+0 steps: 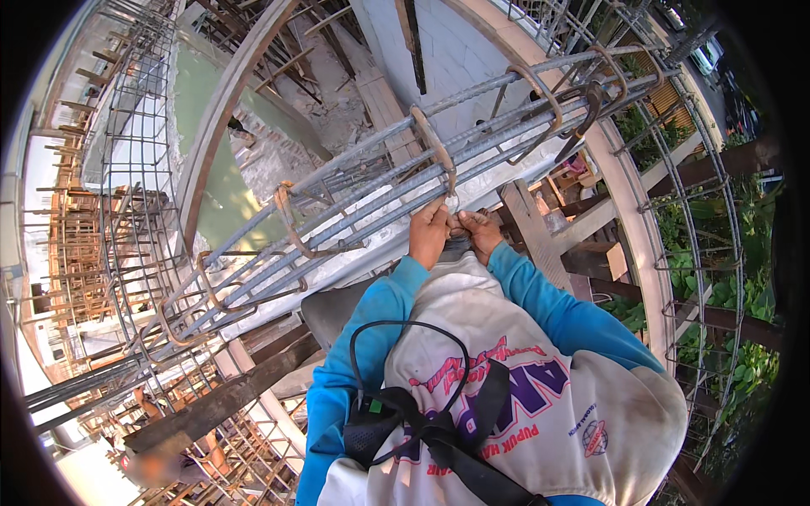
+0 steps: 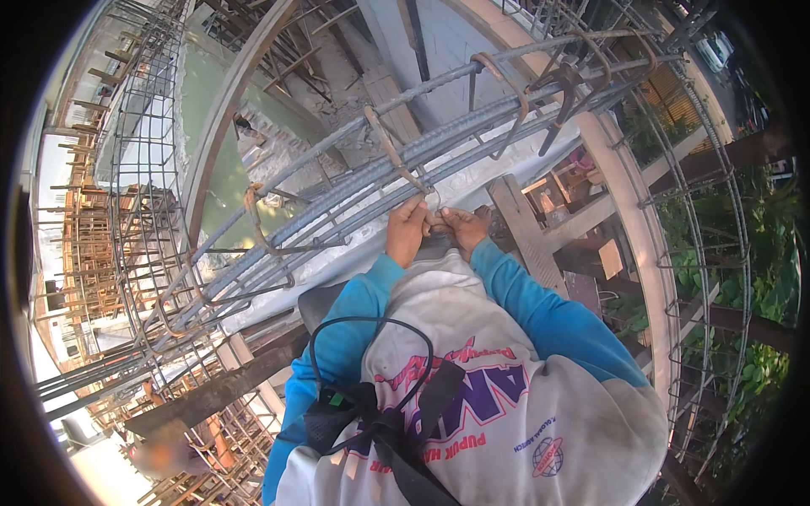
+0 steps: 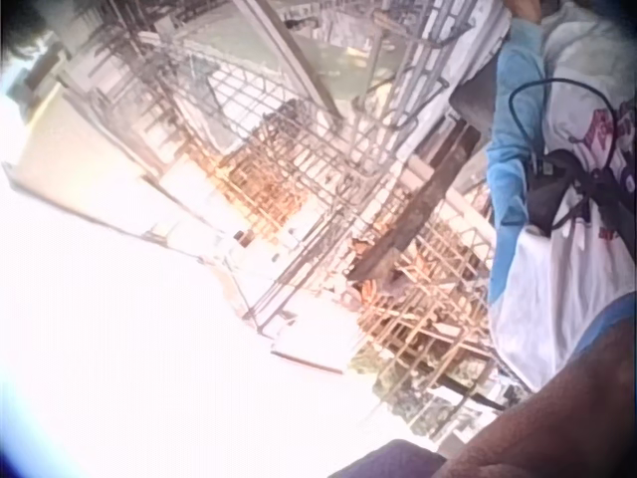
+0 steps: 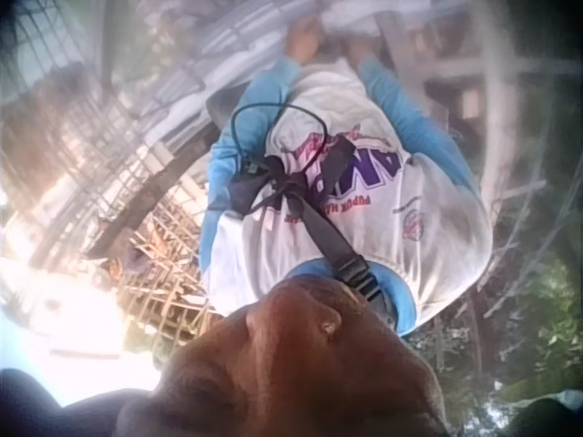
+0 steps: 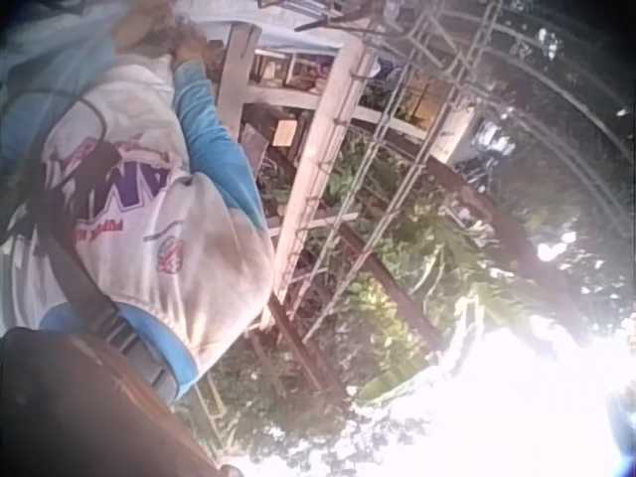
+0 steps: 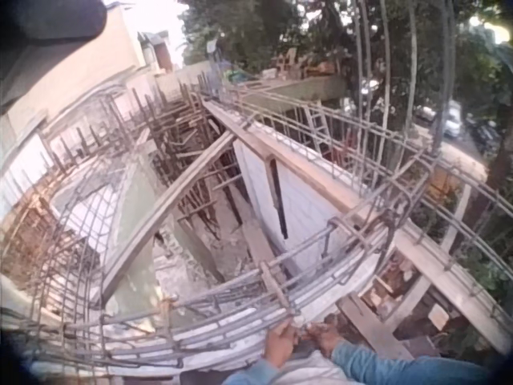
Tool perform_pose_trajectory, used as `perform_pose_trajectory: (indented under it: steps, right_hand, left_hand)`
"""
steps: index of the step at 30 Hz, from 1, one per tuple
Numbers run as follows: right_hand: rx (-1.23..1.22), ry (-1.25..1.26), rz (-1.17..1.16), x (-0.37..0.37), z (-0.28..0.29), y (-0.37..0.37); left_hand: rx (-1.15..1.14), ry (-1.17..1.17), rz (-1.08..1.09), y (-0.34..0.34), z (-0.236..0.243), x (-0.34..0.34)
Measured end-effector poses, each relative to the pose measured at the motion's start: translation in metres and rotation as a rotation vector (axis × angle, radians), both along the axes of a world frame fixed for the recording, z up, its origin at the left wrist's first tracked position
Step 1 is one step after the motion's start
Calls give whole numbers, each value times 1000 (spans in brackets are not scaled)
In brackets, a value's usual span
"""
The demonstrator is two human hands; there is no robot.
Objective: The person secures metal reinforcement bars together by hand-twisting wire and then tightening the ties with pliers.
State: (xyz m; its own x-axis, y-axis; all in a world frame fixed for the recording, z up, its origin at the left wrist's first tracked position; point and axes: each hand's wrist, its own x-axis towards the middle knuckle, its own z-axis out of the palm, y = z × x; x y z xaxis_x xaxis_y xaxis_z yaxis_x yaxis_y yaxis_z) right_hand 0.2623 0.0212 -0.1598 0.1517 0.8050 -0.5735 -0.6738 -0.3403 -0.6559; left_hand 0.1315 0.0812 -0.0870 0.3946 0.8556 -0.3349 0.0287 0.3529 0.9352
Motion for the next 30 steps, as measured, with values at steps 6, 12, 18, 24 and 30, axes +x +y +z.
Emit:
perform_pose_trajectory:
  steps: [6, 12, 18, 24, 30]
  right_hand:
    - [179, 13, 409, -2, -30, 47]
    - [687, -142, 647, -13, -93, 73]
    - [406, 128, 794, -16, -36, 72]
    - [926, -241, 513, -10, -13, 62]
    - [124, 36, -46, -16, -35, 62]
  left_hand:
    - [-374, -305, 147, -15, 17, 10]
    - [-456, -444, 108, -12, 15, 6]
    - [-485, -533, 61, -6, 10, -5]
    - [-382, -419, 204, -16, 20, 4]
    - [-457, -430, 98, -11, 22, -2]
